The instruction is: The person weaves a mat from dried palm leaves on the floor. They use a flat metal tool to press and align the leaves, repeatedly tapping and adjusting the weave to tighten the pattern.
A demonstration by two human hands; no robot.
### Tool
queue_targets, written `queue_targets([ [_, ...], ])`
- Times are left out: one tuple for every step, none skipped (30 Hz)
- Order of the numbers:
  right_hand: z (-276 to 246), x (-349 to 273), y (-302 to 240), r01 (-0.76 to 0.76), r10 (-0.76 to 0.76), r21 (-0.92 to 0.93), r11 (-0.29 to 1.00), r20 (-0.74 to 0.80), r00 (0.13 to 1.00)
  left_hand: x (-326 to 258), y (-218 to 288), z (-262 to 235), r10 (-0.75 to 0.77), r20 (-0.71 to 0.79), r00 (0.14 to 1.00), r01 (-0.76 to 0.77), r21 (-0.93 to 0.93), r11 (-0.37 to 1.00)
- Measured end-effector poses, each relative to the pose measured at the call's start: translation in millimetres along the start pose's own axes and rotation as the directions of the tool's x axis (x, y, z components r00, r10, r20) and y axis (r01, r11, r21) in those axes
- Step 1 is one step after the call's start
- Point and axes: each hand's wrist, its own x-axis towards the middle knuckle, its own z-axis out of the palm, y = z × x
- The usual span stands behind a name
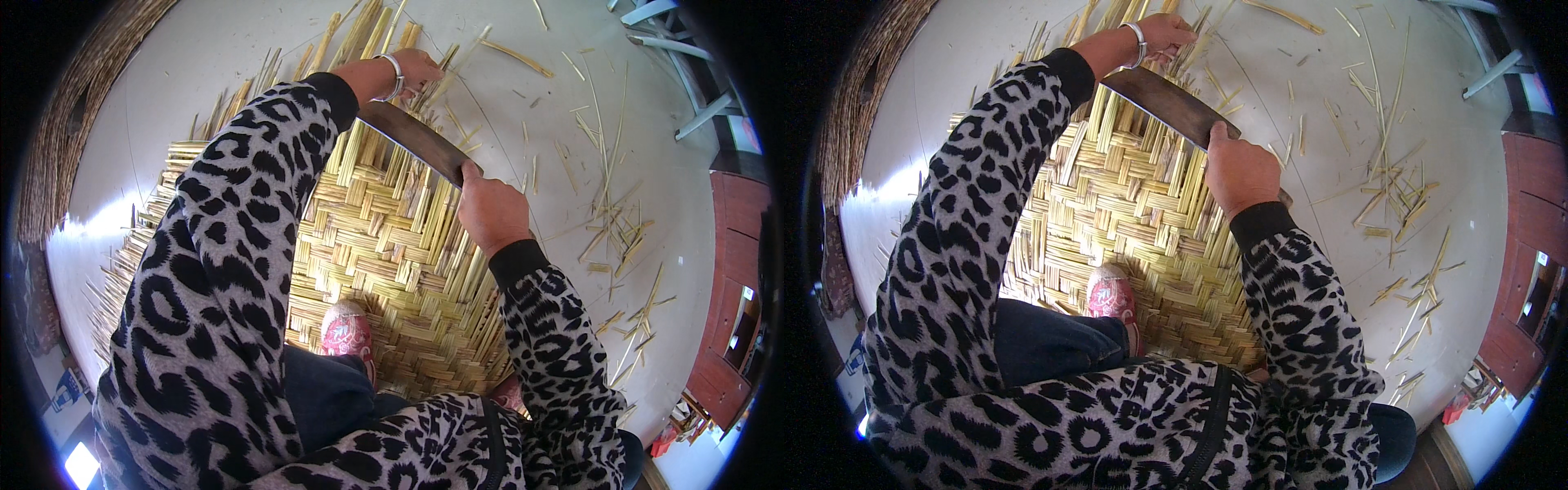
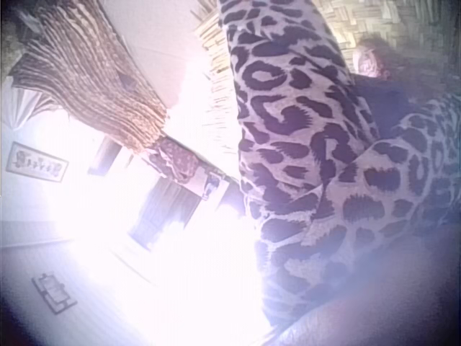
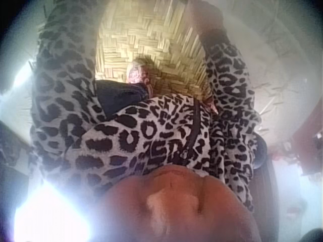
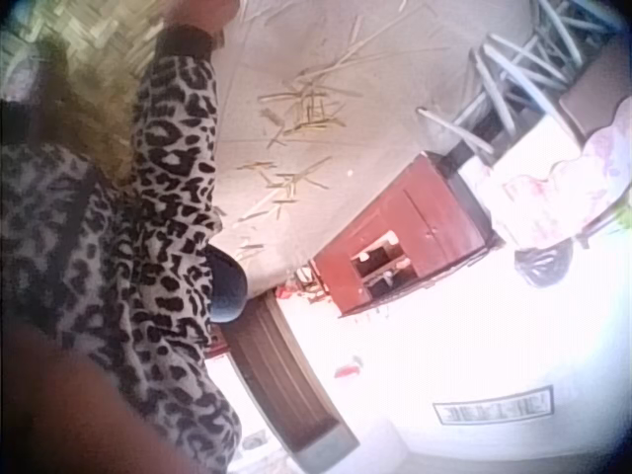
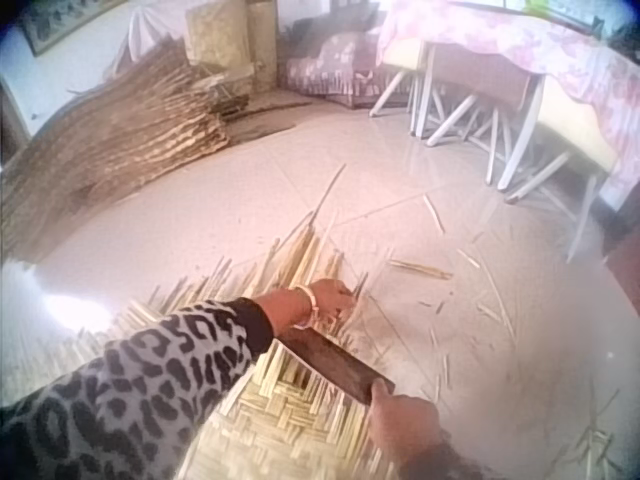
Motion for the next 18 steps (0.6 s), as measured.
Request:
queue_targets([
  [1,0,0,-0.005,0.005,0.008,1.0,0.005,1.0,1,3,1,0.006,0.007,1.0,-0.006,0.057,0.998],
  [2,-1,0,-0.008,0.008,0.013,1.0,0.001,1.0,2,5,2,0.051,0.044,0.998,-0.055,0.097,0.994],
  [3,-1,1,-0.01,0.01,0.021,1.0,-0.007,1.0,5,6,2,0.094,0.082,0.992,-0.104,0.135,0.985],
  [4,-2,1,-0.011,0.011,0.017,1.0,-0.004,1.0,7,5,2,0.123,0.125,0.984,-0.145,0.184,0.972],
  [4,-3,1,-0.011,0.011,0.016,1.0,-0.006,1.0,9,5,2,0.127,0.098,0.987,-0.149,0.262,0.954],
  [5,-3,1,-0.012,0.013,0.012,1.0,-0.01,1.0,11,3,1,0.122,0.075,0.99,-0.141,0.351,0.926],
  [6,-3,1,-0.011,0.011,0.021,1.0,-0.015,1.0,12,1,1,0.117,0.069,0.991,-0.135,0.426,0.894],
  [6,-4,1,-0.01,0.01,0.027,1.0,-0.021,1.0,13,-1,0,0.08,0.042,0.996,-0.089,0.272,0.958],
  [6,-4,2,-0.014,0.014,0.027,1.0,-0.028,0.999,12,-3,0,0.041,0.039,0.998,-0.045,0.097,0.994],
  [7,-4,2,-0.006,0.007,0.025,1.0,-0.03,1.0,11,-5,0,0.003,0.043,0.999,0.001,-0.08,0.997],
  [7,-3,2,-0.003,0.004,0.019,1.0,-0.034,0.999,9,-7,1,-0.071,-0.004,0.997,0.069,-0.189,0.98],
  [7,-3,2,-0.006,0.006,0.01,1.0,-0.035,0.999,8,-8,3,-0.15,-0.043,0.988,0.13,-0.298,0.946],
  [8,-2,2,-0.011,0.011,0.017,1.0,-0.025,1.0,7,-10,4,-0.245,-0.042,0.969,0.206,-0.416,0.886],
  [9,-1,1,-0.022,0.022,0.021,1.0,-0.012,1.0,8,-13,6,-0.216,-0.066,0.974,0.176,-0.38,0.908],
  [10,0,1,-0.02,0.021,0.029,0.999,-0.023,1.0,9,-16,9,-0.201,-0.058,0.978,0.168,-0.354,0.92],
  [12,2,0,-0.032,0.032,0.025,0.999,0.001,0.999,11,-20,11,-0.149,-0.065,0.987,0.118,-0.34,0.933],
  [15,3,-1,-0.031,0.031,0.024,0.999,0.001,1.0,15,-25,13,0.031,-0.079,0.996,-0.044,-0.169,0.985],
  [18,4,-2,-0.028,0.028,0.023,0.999,-0.001,1.0,16,-31,16,0.248,-0.072,0.966,-0.249,-0.005,0.968],
])
